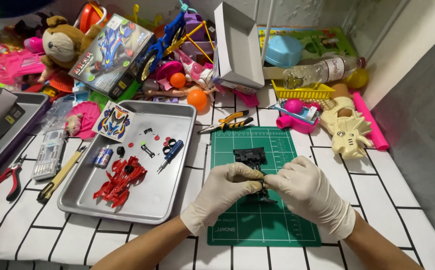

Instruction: Assembling a mini 4WD toy car by installing the motor, gears, and internal drive components into the chassis.

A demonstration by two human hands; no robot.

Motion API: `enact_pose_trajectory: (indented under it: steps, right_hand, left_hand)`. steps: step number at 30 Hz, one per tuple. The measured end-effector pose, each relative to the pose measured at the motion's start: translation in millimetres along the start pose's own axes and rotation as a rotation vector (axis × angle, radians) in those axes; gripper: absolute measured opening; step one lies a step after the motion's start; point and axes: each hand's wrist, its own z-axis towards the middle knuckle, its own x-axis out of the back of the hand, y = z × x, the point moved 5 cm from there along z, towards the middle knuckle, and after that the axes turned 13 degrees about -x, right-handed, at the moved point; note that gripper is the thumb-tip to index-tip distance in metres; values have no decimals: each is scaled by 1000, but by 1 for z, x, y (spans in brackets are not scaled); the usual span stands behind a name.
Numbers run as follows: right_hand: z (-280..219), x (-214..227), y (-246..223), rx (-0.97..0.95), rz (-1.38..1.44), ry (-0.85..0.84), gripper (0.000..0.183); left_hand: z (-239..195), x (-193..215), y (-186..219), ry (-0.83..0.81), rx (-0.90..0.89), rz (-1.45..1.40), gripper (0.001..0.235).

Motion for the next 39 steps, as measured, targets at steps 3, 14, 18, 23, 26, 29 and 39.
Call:
enact_pose_trajectory:
  steps: [3, 14, 18, 23, 26, 29, 39]
  right_hand:
    - [-4, -4, 8, -63, 29, 4, 5]
    - [-25, -40, 29, -986, 892, -519, 19]
    - [-24, -31, 27, -1086, 1160, -600, 21]
    - [-23, -44, 22, -955, 1439, -781, 46]
    - [-28, -52, 21, -981, 1396, -826, 44]
    - [-30, -49, 28, -981, 1076, -575, 24]
    - [-24, -40, 20, -221, 38, -80, 5]
  left_hand:
    - [-4, 0, 5, 12, -59, -46, 28]
    - [-4, -1, 2, -121, -623, 173, 26]
    - [-9, -5, 2, -186, -594, -142, 30]
    - [-11, -4, -7, -244, -582, -295, 21]
    - [-10, -10, -6, -294, -468, -417, 30]
    - [-3, -7, -15, -126, -475, -224, 20]
    - [4, 4, -9, 64, -487, 272, 25]
